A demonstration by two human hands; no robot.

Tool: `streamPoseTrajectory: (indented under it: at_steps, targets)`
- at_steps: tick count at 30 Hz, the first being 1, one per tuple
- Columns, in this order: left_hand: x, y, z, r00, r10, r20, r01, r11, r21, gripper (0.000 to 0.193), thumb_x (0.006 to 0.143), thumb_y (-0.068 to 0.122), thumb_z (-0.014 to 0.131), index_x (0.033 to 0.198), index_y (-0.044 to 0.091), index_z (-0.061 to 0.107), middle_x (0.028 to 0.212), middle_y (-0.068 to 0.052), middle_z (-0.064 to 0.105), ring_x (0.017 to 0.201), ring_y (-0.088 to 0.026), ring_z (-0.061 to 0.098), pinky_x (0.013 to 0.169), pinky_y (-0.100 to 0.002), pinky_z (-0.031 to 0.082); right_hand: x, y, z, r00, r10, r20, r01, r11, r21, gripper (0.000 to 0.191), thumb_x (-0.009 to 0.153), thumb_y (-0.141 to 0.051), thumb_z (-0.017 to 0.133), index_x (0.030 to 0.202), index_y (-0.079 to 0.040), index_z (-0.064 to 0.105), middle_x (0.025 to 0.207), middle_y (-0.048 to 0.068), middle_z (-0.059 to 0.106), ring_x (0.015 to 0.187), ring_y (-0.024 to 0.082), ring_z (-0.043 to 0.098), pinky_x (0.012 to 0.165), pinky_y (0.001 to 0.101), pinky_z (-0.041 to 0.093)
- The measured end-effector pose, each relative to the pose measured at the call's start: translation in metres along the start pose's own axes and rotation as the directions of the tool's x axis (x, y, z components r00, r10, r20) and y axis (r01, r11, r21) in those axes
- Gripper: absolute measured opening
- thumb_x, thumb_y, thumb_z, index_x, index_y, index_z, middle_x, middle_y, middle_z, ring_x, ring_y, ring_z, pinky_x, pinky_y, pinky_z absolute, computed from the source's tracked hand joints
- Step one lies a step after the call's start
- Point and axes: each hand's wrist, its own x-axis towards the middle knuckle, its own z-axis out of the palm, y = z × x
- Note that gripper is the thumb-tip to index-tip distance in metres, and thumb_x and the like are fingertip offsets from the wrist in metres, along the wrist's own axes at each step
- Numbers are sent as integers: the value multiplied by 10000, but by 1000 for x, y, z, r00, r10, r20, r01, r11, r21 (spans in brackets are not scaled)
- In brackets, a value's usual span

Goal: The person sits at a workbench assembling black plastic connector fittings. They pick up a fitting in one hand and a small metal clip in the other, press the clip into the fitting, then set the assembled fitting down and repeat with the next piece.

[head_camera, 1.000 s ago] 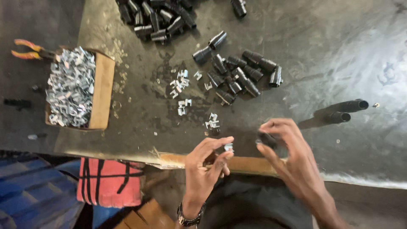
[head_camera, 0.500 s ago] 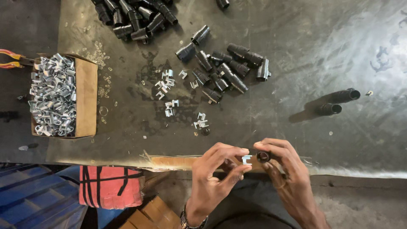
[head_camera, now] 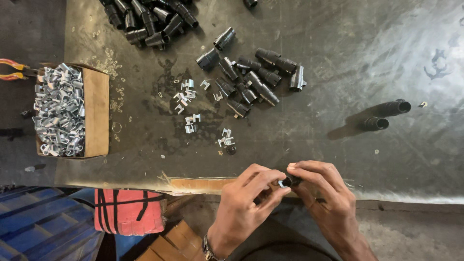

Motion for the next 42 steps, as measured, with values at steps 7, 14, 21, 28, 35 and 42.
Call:
streamPoseTrajectory:
  at_steps: [7, 14, 21, 28, 35, 42]
  targets:
    - [4, 11, -1, 997, 79, -16, -77, 988, 132, 462, 878, 112, 827, 1315, 48, 688, 1059, -82, 668, 769, -162, 697, 644, -282, 570, 2, 3, 3, 1000, 3, 25, -1, 997, -74, 372, 767, 7, 792, 1120, -71, 704, 1139, 40, 730, 1119, 255, 690, 923, 369, 574]
    - [15, -9, -37, 946, -54, -321, 156, 941, 299, 347, 869, 171, 818, 1196, 108, 718, 1086, -18, 695, 645, -81, 659, 548, -237, 540, 25, 16, -17, 995, 36, -95, -60, 964, -260, 376, 855, -69, 826, 1202, -85, 683, 1289, 92, 705, 1209, 273, 673, 1037, 402, 554]
    - [23, -29, -58, 943, -94, -319, 238, 862, 448, 308, 851, 200, 813, 1142, 130, 741, 1033, -18, 662, 611, -157, 620, 581, -312, 501, 40, -9, -25, 983, -32, -183, -42, 922, -385, 475, 819, -135, 812, 1252, -51, 636, 1281, 119, 630, 1165, 314, 556, 993, 459, 441]
    - [28, -37, -38, 952, 151, -266, 31, 818, 575, 159, 870, 110, 782, 1012, 121, 712, 1018, -8, 664, 893, -228, 672, 769, -374, 528, 85, -26, 34, 973, -231, -9, 210, 899, -383, 352, 891, -192, 818, 1223, -131, 716, 1260, 45, 613, 1128, 283, 538, 999, 442, 422]
    - [13, -36, -46, 911, 63, -408, 54, 962, 268, 139, 914, 60, 730, 1042, 82, 681, 989, -29, 700, 831, -158, 670, 731, -290, 533, 113, -26, 72, 992, -96, 81, 123, 884, -451, 374, 814, -274, 853, 1115, -106, 708, 1136, 67, 591, 1064, 306, 532, 893, 457, 423]
    - [1, -45, -44, 903, -339, -265, 187, 863, -469, 146, 990, 103, 699, 1103, 11, 691, 862, -21, 696, 640, -55, 626, 526, -203, 475, 58, -14, 32, 995, 38, 90, -50, 990, 135, 348, 899, -118, 688, 1216, -55, 557, 1187, 63, 683, 1015, 209, 636, 859, 352, 532]
